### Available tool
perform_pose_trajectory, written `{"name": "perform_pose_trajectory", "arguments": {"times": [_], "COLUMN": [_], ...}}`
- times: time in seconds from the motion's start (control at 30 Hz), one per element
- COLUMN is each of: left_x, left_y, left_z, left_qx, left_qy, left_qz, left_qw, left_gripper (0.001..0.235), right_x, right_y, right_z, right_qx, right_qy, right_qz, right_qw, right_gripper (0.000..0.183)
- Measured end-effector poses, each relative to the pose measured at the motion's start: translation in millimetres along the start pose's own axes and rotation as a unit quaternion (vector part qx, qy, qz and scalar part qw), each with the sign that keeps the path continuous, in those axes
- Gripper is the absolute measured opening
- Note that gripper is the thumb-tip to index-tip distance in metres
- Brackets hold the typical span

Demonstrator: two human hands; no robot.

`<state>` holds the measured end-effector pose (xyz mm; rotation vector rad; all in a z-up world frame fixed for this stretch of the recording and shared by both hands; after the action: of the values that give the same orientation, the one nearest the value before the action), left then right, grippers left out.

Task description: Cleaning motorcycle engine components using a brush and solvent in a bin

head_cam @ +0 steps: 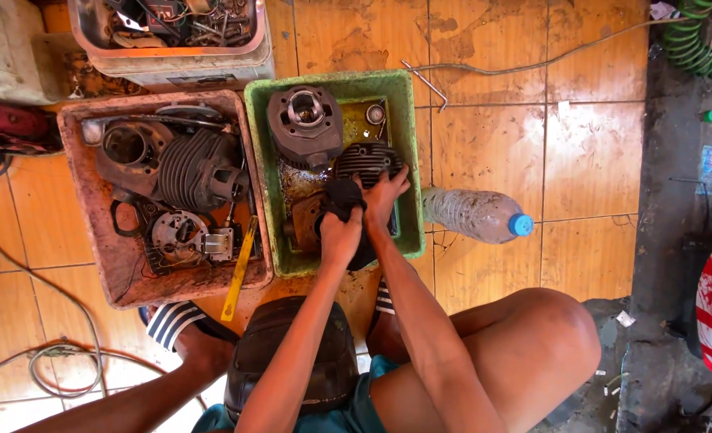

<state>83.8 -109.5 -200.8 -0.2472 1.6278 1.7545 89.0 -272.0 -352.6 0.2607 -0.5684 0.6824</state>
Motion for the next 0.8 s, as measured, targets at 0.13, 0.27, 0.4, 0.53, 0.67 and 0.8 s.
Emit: {"name": "perform_pose_trajectory", "arguments": {"times": [0.13, 0.27, 0.4, 0.53, 0.67, 0.8], "left_x": [-15.7, -24.1, -26.4, -21.1, 4.7, 2.4], "left_y": [17.8, 28.9, 43.0, 58.1, 31.9, 22.6], "left_z": [-1.2, 3.8, 8.2, 20.1, 30.8, 54.3], "left_qx": [0.008, 0.015, 0.058, 0.038, 0.022, -0.038], "left_qy": [-0.008, -0.03, -0.015, 0.02, 0.068, 0.108], "left_qz": [-0.036, -0.062, -0.066, -0.06, -0.092, -0.09], "left_qw": [0.999, 0.998, 0.996, 0.997, 0.993, 0.989], "left_gripper": [0.057, 0.06, 0.066, 0.047, 0.051, 0.055], "right_x": [15.1, 38.2, 33.4, 42.0, 38.5, 72.3], "right_y": [-18.2, -26.2, -33.1, -32.0, -25.5, -7.6], "right_z": [-5.8, -6.6, -12.8, -1.3, 5.8, 55.2], "right_qx": [0.01, 0.039, 0.056, 0.106, 0.134, -0.029], "right_qy": [0.028, 0.087, 0.136, 0.156, 0.096, -0.007], "right_qz": [0.011, 0.043, 0.091, 0.081, 0.096, 0.203], "right_qw": [0.999, 0.994, 0.985, 0.979, 0.982, 0.979], "right_gripper": [0.07, 0.074, 0.076, 0.073, 0.074, 0.028]}}
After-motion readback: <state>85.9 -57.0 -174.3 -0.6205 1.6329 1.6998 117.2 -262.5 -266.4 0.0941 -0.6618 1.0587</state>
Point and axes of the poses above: each hand's wrist, its own y-axis away from the middle knuckle, its own z-axis out of the back of the hand, x = y × z, the point moved 8 cm from there along -y, towards the middle knuckle, and after that the axes turned 2 degrees about -y, right-handed, at the moved point
